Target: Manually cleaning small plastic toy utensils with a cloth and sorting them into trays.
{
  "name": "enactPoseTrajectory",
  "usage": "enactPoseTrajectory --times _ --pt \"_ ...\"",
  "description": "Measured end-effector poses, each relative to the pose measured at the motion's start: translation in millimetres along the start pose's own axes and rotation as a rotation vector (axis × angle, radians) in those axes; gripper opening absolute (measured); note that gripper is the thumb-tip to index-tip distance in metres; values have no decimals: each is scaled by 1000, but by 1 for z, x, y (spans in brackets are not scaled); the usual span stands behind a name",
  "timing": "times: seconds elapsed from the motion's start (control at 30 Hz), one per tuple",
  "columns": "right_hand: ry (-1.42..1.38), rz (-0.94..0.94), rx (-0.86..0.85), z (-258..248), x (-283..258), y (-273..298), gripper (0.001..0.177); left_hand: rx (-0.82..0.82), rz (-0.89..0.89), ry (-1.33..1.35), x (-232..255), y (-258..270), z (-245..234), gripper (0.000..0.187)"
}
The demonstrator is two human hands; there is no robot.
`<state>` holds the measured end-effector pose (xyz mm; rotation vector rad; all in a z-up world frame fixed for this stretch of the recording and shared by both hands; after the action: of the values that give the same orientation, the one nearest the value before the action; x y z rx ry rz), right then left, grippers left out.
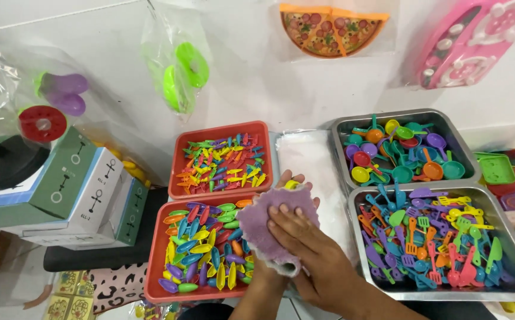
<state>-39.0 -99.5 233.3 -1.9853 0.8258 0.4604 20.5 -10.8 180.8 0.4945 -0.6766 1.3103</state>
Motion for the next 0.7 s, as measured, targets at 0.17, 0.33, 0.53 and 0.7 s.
enactPoseTrajectory --times 0.17,0.33,0.53,0.7 --pt "100 55 116 -8 21 -1 57 278 -151 98 -18 14 -16 57" --pt "57 17 29 -4 11 5 59 -122 -64 66 -6 -2 -3 66" --pt "64 49 135 -4 15 5 64 -9 155 -307 20 12 7 57" --pt "99 105 168 -14 28 -5 57 146 -159 114 -4 8 -12 55"
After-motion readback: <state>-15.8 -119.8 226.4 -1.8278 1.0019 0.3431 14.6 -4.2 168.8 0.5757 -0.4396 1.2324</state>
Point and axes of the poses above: each hand's wrist, its own y-axis away from the middle knuckle, its own z-axis out of the palm, x = y × z, the point moved 3 cm from there along -y, towards the middle knuckle, and after that the axes turned 2 degrees about -y, right-handed, at the moved point
